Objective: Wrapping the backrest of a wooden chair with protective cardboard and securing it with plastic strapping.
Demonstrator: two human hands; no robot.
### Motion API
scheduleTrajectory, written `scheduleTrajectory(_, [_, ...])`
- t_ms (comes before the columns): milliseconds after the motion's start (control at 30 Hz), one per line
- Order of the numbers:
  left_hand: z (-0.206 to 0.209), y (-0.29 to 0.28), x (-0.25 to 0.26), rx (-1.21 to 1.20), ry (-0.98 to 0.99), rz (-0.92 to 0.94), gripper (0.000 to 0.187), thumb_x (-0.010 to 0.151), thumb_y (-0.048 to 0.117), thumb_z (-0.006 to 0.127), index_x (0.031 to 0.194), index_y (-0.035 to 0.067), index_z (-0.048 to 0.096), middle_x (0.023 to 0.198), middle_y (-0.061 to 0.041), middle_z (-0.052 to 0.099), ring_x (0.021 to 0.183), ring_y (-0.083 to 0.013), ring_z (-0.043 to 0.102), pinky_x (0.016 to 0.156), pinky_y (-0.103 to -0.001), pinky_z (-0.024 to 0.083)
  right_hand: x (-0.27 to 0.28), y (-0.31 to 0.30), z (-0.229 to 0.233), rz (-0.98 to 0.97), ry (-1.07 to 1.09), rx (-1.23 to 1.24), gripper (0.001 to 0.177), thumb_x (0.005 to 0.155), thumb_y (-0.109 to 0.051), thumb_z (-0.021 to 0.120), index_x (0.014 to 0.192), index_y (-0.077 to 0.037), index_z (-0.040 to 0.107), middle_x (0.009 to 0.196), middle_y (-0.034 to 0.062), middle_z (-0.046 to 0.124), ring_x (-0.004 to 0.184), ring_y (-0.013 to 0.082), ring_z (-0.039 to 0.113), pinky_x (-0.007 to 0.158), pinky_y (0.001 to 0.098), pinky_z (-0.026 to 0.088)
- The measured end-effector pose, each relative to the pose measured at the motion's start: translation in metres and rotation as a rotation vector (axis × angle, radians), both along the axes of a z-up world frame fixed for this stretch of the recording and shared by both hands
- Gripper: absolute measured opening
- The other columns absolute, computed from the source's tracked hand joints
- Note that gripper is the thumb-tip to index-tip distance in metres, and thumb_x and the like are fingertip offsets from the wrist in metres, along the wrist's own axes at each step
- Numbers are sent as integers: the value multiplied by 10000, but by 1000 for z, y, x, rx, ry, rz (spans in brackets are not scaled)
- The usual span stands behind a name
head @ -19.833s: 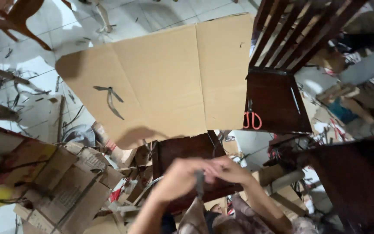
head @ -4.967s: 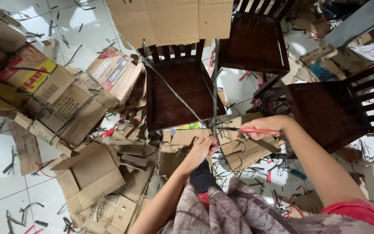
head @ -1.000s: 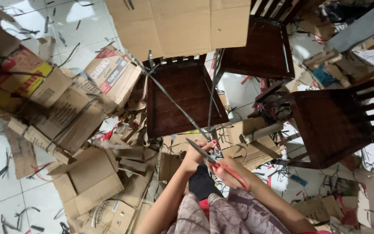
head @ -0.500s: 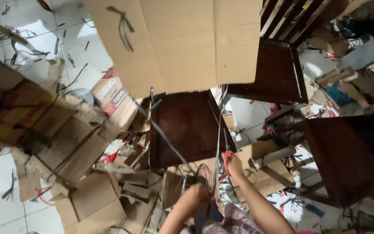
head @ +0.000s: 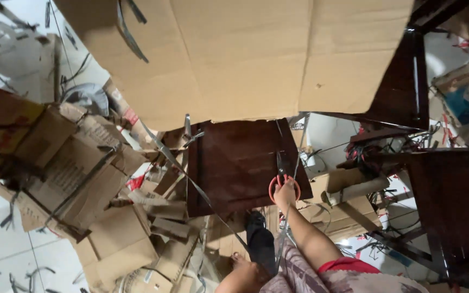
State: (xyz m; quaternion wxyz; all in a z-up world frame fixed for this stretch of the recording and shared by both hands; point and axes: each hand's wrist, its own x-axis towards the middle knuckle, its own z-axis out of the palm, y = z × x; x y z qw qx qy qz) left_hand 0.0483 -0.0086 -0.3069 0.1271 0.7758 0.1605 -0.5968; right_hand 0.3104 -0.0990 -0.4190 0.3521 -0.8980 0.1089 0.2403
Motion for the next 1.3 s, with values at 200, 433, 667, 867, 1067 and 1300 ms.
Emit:
scheduleTrajectory(200, [99, 46, 37, -539, -154, 119, 342, 828, 359, 650, 883, 22, 677, 972, -221, 710, 988, -444, 675, 966, -516, 419, -3, 9, -15, 89, -227, -297, 557, 865, -155, 634, 1348, 62, 461, 1487, 135, 529, 1333, 302, 487, 1123, 319, 403])
scheduleTrajectory(433, [146, 56, 48, -680, -212, 252, 217, 843, 311, 617, 981, 271, 779, 911, 54, 743, 979, -165, 713, 933, -576, 201, 22, 24, 68, -186, 66, -75, 259, 857, -349, 625, 953, -114, 573, 1111, -5, 465, 1019, 210, 496, 888, 429, 412])
scheduleTrajectory(667, [84, 41, 45, -868, -460, 139, 307, 877, 426, 626, 844, 122, 601, 874, -100, 668, 810, -304, 642, 703, -428, 464, 16, 106, 336, 303, 1037, 1953, 1349, 650, -947, 464, 1607, -29, 214, 1635, 305, 272, 1443, 439, 401, 1182, 581, 388])
scheduleTrajectory(867, [99, 65, 88, -589, -311, 306, 497, 880, 625, 694, 693, 170, 624, 640, 46, 486, 616, -94, 420, 583, -353, 354, 28, 102, 329, -191, 1051, 1707, 685, 1070, -551, 359, 1377, 18, 586, 620, -46, 314, 450, 47, 178, 379, 213, 118])
scheduleTrajectory(1067, [283, 193, 230, -945, -777, 1828, 602, 876, 122, 642, 1458, 205, 509, 1270, 3, 657, 869, -96, 568, 613, -231, 364, 29, 62, 340, -195, 1060, 1795, 923, 894, -840, 358, 1525, -182, 496, 827, 17, 445, 618, 127, 308, 467, 235, 234])
scheduleTrajectory(1300, [264, 264, 324, -790, -1062, 2098, 209, 1111, 311, 405, 1075, 234, 596, 738, 74, 523, 561, -68, 455, 440, -217, 310, 76, 17, 369, -480, 974, 1735, 600, 1007, -677, 411, 1257, -141, 510, 1155, 308, 607, 867, 430, 667, 575, 501, 591])
